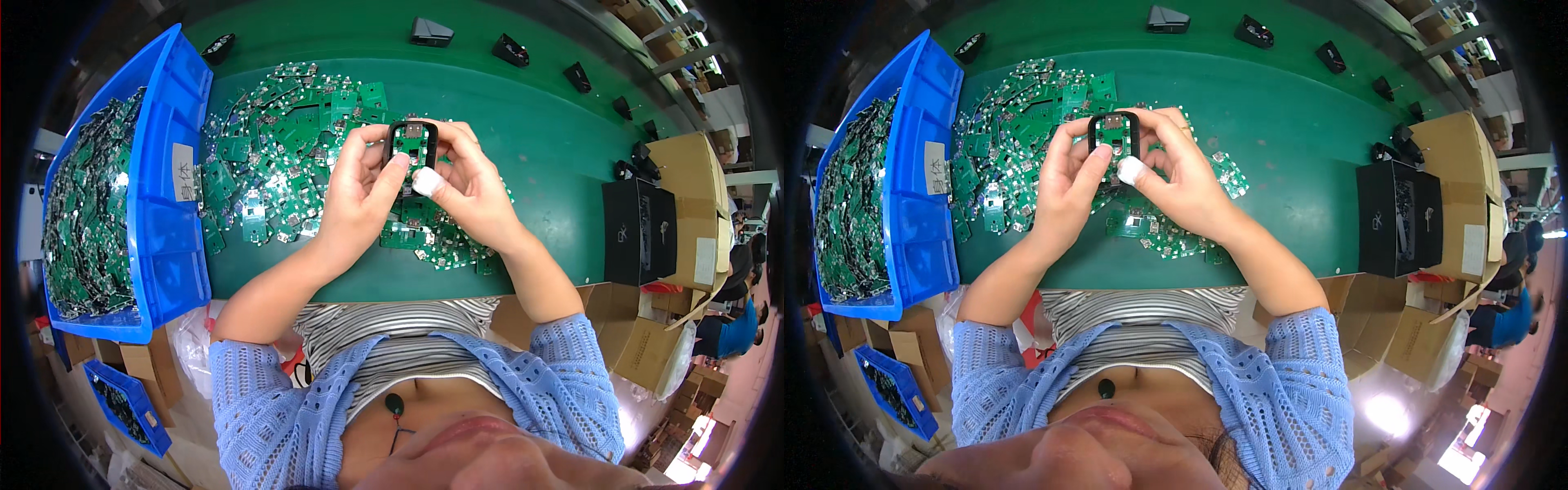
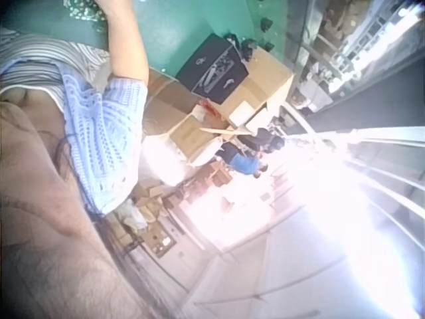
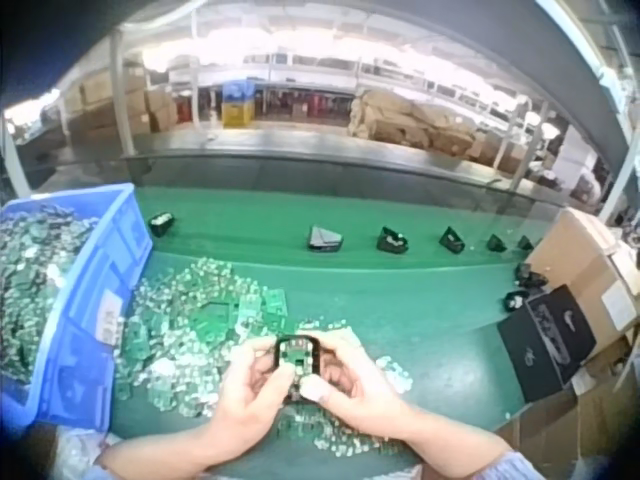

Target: Assembling green circuit boards into small black plastic housings and applying white adhesive or sealant.

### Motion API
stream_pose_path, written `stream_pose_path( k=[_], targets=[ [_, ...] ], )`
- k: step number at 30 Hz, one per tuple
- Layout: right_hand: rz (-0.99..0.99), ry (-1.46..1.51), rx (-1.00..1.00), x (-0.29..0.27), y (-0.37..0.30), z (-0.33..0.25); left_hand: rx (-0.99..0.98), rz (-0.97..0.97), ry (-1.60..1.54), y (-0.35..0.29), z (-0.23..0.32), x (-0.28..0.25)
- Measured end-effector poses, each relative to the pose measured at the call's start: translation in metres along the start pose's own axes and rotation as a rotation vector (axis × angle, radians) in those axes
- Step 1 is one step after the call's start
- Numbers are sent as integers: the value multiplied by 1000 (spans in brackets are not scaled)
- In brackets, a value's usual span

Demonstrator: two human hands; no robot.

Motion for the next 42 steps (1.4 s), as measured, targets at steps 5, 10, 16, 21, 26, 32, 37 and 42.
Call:
stream_pose_path(
  k=[5, 10, 16, 21, 26, 32, 37, 42],
  targets=[
    [-2, 87, -13, -3, 17, 3, 43, 10, 80, 15, 5, -6],
    [-47, -81, 10, -35, 66, 2, 77, 85, 295, 61, 25, -27],
    [310, -1153, 142, -143, 135, 50, -165, 404, 811, 170, -17, -141],
    [74, -1117, 303, -153, 141, 91, -417, 474, 980, 202, -37, -191],
    [112, -1038, -61, -132, 118, 57, 248, 363, 1393, 194, 12, -99],
    [110, -807, -265, -113, 84, 21, -352, -339, 61, 163, -15, -47],
    [210, -566, -132, -108, 60, -10, -267, -311, 275, 130, 1, -25],
    [184, -785, -329, -80, 43, -31, -250, -364, 221, 90, 15, 3]
  ],
)
Point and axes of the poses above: each hand's wrist, its own y-axis towards the middle knuckle, its own x-axis out of the palm, z = x × y, the point moved 5 cm from there along y, towards the middle knuckle, and after that the axes turned 12 degrees about -z, right-handed, at the moved point
